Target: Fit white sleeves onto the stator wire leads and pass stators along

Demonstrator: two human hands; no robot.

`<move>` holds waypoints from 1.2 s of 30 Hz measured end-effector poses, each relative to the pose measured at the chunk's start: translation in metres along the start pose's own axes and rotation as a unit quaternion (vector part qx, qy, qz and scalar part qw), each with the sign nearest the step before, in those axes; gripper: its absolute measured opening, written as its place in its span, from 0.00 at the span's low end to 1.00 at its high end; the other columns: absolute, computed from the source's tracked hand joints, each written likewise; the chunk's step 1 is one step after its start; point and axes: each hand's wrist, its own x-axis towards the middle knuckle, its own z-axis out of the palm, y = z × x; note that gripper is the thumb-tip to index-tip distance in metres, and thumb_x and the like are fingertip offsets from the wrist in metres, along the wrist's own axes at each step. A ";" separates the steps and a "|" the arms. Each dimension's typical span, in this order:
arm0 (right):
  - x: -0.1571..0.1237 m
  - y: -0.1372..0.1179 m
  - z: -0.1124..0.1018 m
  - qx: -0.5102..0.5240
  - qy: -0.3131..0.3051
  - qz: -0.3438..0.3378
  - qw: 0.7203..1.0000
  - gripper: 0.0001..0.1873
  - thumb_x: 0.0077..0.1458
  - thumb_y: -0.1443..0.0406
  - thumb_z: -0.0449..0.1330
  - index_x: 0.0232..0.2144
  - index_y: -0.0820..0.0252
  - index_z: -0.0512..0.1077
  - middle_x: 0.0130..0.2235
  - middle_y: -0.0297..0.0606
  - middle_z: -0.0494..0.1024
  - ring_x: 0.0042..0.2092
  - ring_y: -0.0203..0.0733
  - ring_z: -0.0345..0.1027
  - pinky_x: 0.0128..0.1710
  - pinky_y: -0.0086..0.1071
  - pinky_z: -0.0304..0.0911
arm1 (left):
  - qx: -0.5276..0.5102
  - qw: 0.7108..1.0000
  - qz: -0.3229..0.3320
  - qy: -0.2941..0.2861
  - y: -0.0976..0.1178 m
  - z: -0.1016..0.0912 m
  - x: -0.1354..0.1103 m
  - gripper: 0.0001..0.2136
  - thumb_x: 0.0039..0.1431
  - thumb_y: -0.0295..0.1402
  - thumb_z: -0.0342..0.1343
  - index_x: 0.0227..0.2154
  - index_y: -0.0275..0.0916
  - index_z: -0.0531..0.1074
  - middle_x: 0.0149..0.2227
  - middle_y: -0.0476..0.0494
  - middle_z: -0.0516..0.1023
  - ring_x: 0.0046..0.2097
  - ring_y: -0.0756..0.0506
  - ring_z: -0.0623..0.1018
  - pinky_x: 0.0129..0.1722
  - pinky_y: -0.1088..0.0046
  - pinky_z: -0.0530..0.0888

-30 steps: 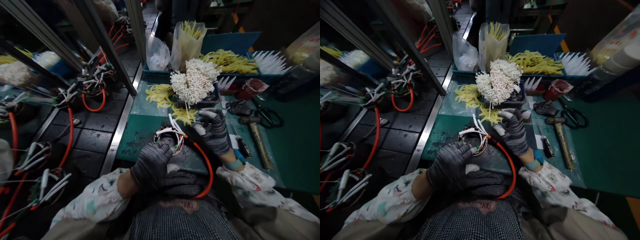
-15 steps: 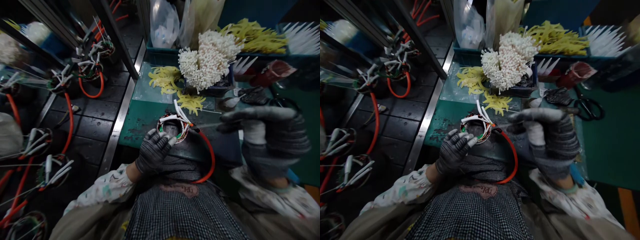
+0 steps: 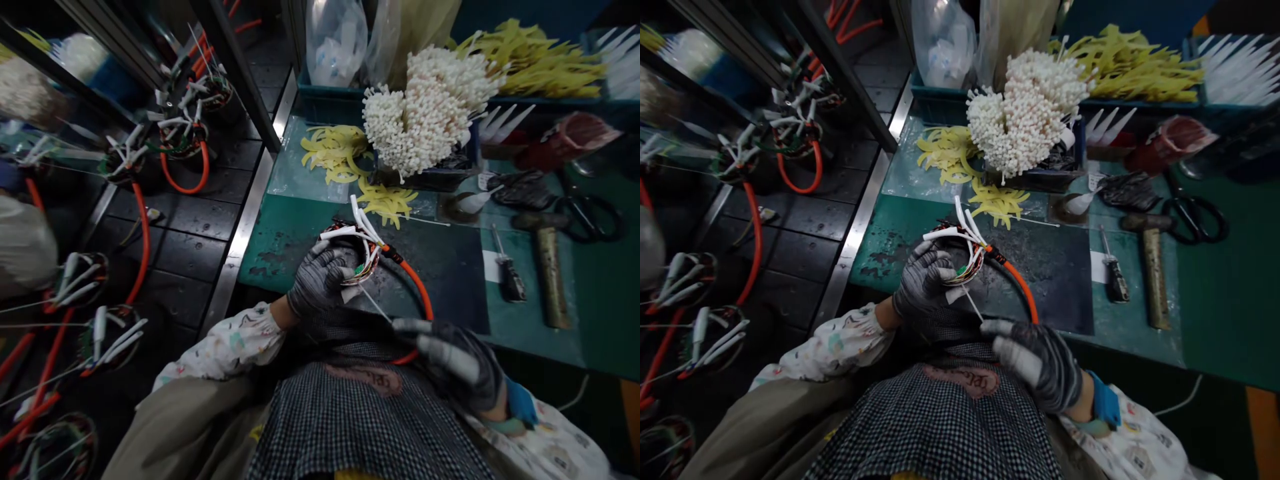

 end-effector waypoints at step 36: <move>0.118 0.016 0.007 -0.006 -0.015 -0.145 0.989 0.07 0.68 0.56 0.69 0.43 0.47 0.87 0.41 0.36 0.90 0.41 0.45 0.85 0.46 0.42 0.83 | -0.135 0.989 -0.044 -0.037 -0.004 -0.003 0.004 0.08 0.68 0.43 0.67 0.41 0.46 0.82 0.49 0.46 0.89 0.57 0.42 0.86 0.73 0.49 0.70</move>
